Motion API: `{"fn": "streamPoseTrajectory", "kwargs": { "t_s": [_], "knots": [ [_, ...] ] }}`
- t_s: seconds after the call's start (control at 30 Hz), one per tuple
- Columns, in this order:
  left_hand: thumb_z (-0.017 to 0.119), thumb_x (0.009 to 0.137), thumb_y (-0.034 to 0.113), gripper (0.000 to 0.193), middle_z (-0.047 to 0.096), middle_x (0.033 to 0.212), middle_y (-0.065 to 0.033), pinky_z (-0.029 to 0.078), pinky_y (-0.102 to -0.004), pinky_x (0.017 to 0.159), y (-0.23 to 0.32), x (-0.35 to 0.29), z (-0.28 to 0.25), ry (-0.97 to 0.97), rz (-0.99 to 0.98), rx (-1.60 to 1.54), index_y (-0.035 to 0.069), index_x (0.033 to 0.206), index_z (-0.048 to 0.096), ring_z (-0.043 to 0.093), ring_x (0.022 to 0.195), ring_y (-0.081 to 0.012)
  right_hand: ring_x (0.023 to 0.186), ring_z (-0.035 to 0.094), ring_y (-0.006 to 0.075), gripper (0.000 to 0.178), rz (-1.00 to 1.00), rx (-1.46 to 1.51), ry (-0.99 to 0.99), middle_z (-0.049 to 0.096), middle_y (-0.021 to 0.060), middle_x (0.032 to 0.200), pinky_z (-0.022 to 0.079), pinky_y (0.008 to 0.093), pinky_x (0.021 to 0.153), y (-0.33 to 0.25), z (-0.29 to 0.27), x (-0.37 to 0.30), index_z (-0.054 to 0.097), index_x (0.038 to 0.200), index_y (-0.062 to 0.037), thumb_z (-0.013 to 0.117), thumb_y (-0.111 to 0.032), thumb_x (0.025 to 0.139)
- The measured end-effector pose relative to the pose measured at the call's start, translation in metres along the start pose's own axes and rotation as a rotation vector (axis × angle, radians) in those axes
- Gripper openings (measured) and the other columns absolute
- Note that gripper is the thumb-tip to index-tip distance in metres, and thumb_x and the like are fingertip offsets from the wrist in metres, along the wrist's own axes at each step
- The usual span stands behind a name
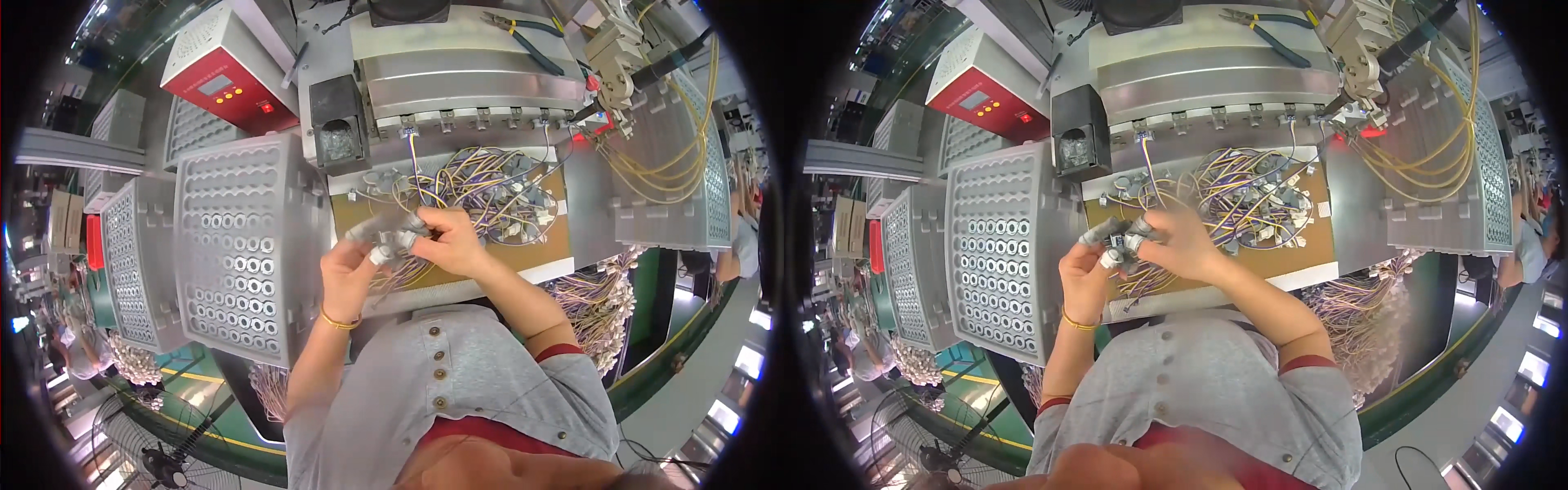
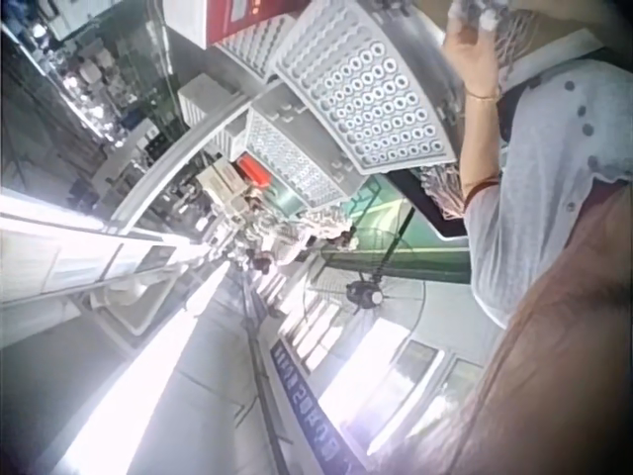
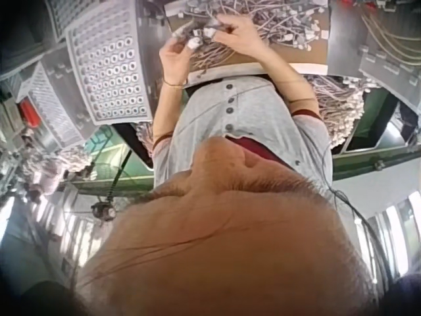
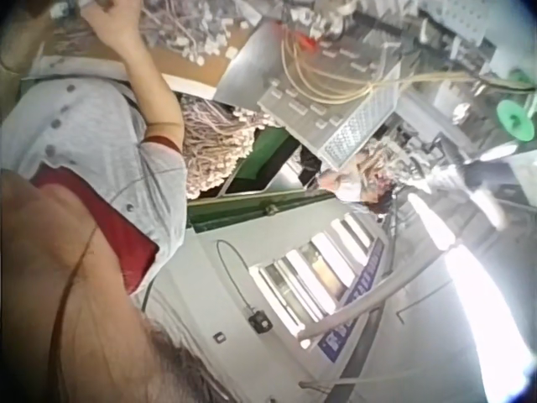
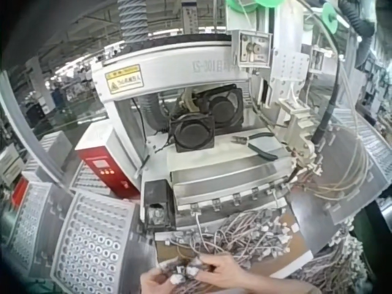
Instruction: Assembling wire harnesses by connecting terminal wires and organizing finished components into a storage tray.
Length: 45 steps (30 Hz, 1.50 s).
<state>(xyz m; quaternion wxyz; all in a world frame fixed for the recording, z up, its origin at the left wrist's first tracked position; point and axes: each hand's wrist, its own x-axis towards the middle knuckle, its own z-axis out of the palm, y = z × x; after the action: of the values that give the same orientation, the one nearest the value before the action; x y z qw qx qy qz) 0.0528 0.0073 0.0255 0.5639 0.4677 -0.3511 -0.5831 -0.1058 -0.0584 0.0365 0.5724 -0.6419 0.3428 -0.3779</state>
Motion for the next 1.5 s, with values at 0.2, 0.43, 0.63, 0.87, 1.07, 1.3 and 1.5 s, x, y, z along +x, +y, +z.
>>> {"fn": "streamPoseTrajectory", "kwargs": {
  "t_s": [0.2, 0.43, 0.63, 0.87, 1.07, 1.3, 1.5],
  "knots": [
    [0.059, 0.076, 0.0, 0.035, 0.059, 0.092, -0.0087, 0.047, -0.0217, 0.064, 0.012, -0.001, 0.013, -0.013, 0.046, -0.008, -0.004, 0.11, 0.051, 0.055, 0.079, -0.0119, 0.045, 0.035, 0.004, 0.014, -0.025, -0.027, -0.02, 0.042, 0.0, 0.05, 0.028, 0.0213, 0.039, -0.007, -0.007, 0.001, 0.049, 0.062, -0.001, 0.06, -0.007, 0.068],
    [0.058, 0.076, -0.002, 0.028, 0.058, 0.096, -0.0073, 0.046, -0.025, 0.073, 0.011, 0.003, 0.016, -0.044, 0.202, 0.246, -0.005, 0.104, 0.054, 0.054, 0.088, -0.0134, 0.042, 0.037, 0.0051, 0.013, -0.092, -0.157, -0.05, 0.044, 0.0019, 0.048, 0.03, 0.023, 0.038, -0.002, -0.015, 0.001, 0.052, 0.064, -0.001, 0.061, -0.01, 0.068],
    [0.055, 0.078, 0.002, 0.018, 0.06, 0.086, -0.0053, 0.043, -0.0194, 0.056, 0.0, 0.007, 0.015, 0.087, -0.037, -0.007, -0.003, 0.095, 0.058, 0.054, 0.069, -0.0082, 0.053, 0.038, 0.0025, 0.012, 0.137, 0.079, -0.11, 0.048, 0.0003, 0.057, 0.032, 0.0217, 0.044, 0.006, -0.002, -0.007, 0.053, 0.075, -0.0011, 0.059, -0.012, 0.073],
    [0.052, 0.08, 0.007, 0.023, 0.057, 0.092, -0.0063, 0.041, -0.021, 0.051, 0.007, 0.014, 0.034, -0.034, -0.094, -0.342, 0.001, 0.102, 0.055, 0.053, 0.071, -0.0114, 0.054, 0.042, 0.0034, 0.013, 0.133, -0.042, -0.109, 0.051, 0.0011, 0.058, 0.036, 0.0221, 0.047, 0.001, -0.015, -0.006, 0.054, 0.079, 0.0006, 0.059, -0.01, 0.071],
    [0.06, 0.065, 0.003, 0.02, 0.054, 0.069, -0.0087, 0.043, -0.0305, 0.053, -0.053, 0.016, 0.04, -0.176, 0.706, 1.099, 0.0, 0.084, 0.059, 0.052, 0.06, -0.0213, 0.064, 0.052, 0.0066, 0.019, 0.232, -0.159, 0.341, 0.058, 0.0011, 0.073, 0.044, 0.0229, 0.057, 0.006, -0.046, 0.001, 0.059, 0.083, 0.0004, 0.056, -0.001, 0.064],
    [0.057, 0.066, -0.001, 0.026, 0.056, 0.066, -0.0111, 0.042, -0.0289, 0.051, -0.057, 0.015, 0.04, -0.193, 0.28, 0.698, 0.005, 0.09, 0.063, 0.053, 0.053, -0.0195, 0.041, 0.043, 0.0049, 0.005, 0.183, 0.299, 0.626, 0.052, 0.001, 0.059, 0.031, 0.0183, 0.033, 0.02, -0.064, 0.034, 0.051, 0.067, -0.0016, 0.05, -0.002, 0.072],
    [0.057, 0.067, 0.003, 0.022, 0.058, 0.068, -0.0116, 0.042, -0.0269, 0.05, 0.003, 0.005, 0.008, -0.359, 0.174, 0.922, 0.006, 0.088, 0.064, 0.053, 0.053, -0.0184, 0.039, 0.047, 0.0103, 0.006, 0.201, 0.252, 0.617, 0.052, 0.0043, 0.059, 0.035, 0.0217, 0.033, 0.025, -0.051, 0.045, 0.051, 0.069, 0.0005, 0.051, -0.004, 0.073]
  ]
}}
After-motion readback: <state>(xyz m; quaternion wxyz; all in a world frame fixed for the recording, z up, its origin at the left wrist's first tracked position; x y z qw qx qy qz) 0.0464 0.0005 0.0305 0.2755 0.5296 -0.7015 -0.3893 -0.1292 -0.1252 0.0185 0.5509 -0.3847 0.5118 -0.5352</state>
